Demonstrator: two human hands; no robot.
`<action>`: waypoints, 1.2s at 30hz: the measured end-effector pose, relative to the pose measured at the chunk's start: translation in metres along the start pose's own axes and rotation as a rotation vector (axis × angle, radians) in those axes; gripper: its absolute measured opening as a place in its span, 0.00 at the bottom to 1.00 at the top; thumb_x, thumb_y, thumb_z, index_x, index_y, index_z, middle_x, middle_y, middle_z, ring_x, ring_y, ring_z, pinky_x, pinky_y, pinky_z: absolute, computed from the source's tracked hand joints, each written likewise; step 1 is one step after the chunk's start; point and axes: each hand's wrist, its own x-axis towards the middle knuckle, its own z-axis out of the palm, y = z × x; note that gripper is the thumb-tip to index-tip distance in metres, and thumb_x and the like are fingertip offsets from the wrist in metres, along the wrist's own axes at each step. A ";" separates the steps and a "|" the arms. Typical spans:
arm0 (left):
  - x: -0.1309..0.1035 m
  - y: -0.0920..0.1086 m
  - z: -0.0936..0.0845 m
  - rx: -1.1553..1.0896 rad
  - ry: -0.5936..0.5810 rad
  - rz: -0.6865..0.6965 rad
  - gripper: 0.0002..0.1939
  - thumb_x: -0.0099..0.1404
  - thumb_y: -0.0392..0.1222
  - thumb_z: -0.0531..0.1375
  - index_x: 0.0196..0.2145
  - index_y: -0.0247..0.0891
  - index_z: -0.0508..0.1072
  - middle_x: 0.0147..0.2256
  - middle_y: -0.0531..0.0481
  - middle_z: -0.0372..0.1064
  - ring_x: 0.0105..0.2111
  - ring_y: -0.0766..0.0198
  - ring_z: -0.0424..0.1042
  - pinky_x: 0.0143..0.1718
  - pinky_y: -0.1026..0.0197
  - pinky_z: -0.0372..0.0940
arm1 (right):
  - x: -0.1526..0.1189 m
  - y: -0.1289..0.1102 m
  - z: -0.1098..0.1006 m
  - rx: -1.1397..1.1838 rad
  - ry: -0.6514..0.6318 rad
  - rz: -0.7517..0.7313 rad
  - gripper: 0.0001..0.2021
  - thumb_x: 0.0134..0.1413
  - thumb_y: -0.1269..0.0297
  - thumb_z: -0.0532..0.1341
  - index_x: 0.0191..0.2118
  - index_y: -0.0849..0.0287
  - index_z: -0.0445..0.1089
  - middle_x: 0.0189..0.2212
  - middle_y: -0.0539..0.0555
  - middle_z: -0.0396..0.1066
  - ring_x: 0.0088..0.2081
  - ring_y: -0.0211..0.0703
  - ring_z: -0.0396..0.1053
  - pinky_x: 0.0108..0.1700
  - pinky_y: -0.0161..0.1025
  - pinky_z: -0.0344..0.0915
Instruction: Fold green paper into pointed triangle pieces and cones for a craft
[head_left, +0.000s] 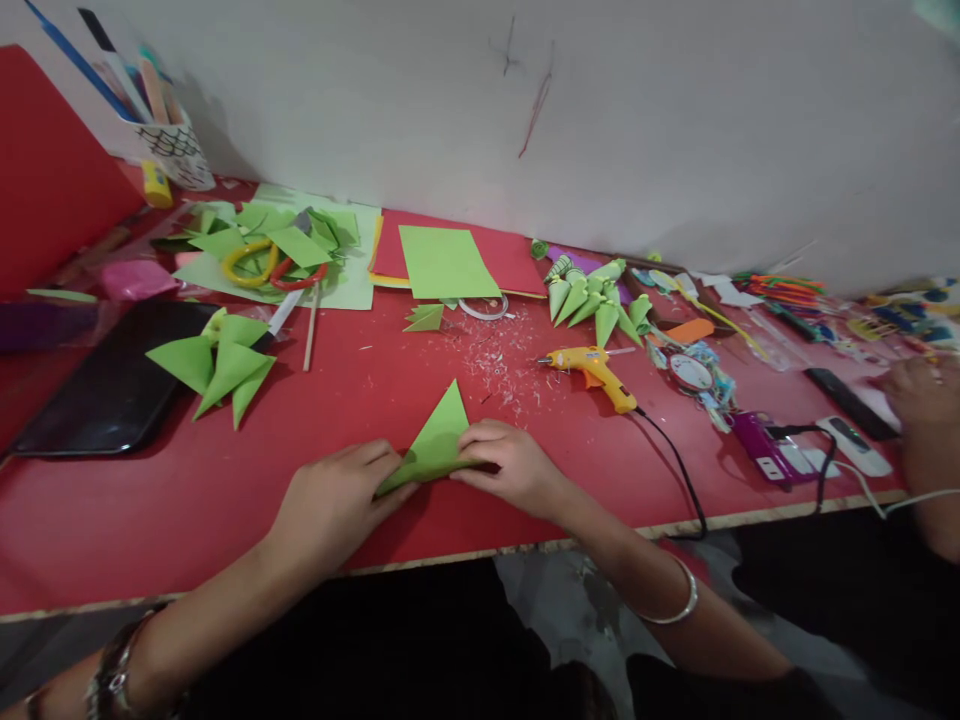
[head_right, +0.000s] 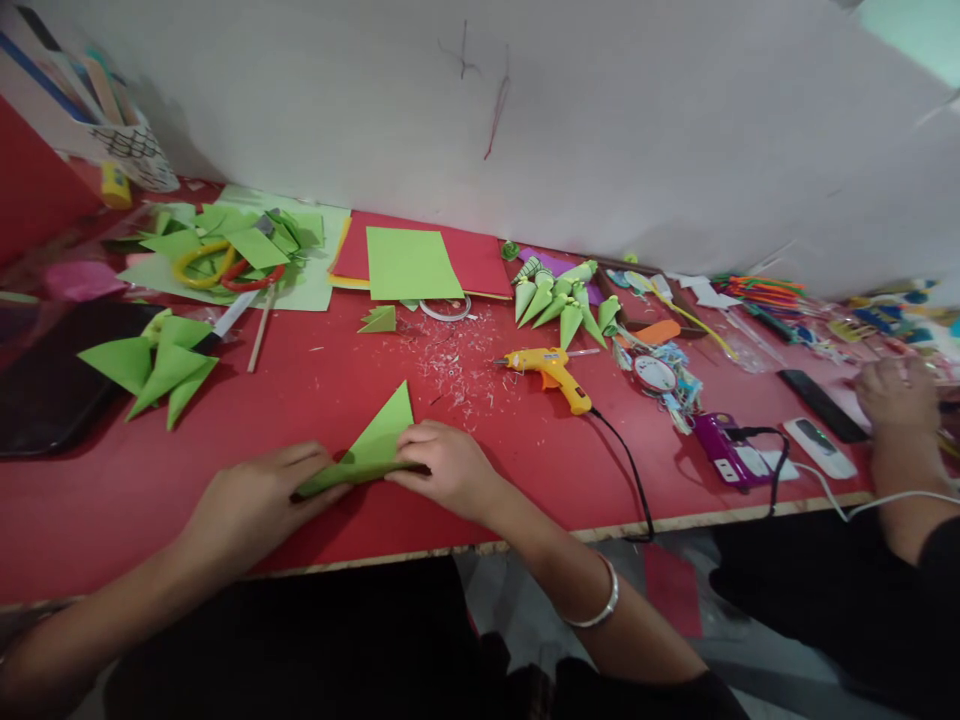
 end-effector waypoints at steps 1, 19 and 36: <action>0.001 -0.001 0.000 -0.004 -0.007 -0.023 0.14 0.63 0.49 0.51 0.27 0.39 0.69 0.23 0.54 0.65 0.22 0.67 0.66 0.19 0.67 0.50 | 0.001 0.000 0.000 -0.005 0.004 0.015 0.09 0.54 0.62 0.56 0.31 0.61 0.70 0.32 0.53 0.68 0.35 0.37 0.64 0.39 0.34 0.60; -0.003 -0.014 0.003 -0.109 0.077 0.231 0.11 0.61 0.34 0.52 0.38 0.42 0.71 0.36 0.51 0.71 0.34 0.62 0.68 0.34 0.60 0.62 | -0.009 -0.005 0.013 -0.139 0.063 -0.074 0.06 0.54 0.65 0.56 0.34 0.59 0.70 0.32 0.53 0.70 0.35 0.39 0.64 0.37 0.36 0.58; 0.009 -0.016 -0.005 -0.223 -0.045 -0.075 0.14 0.62 0.49 0.52 0.27 0.38 0.69 0.25 0.54 0.66 0.25 0.66 0.67 0.21 0.67 0.55 | 0.001 -0.010 0.011 -0.017 0.095 0.219 0.10 0.53 0.58 0.56 0.28 0.60 0.64 0.30 0.52 0.64 0.34 0.39 0.62 0.36 0.36 0.60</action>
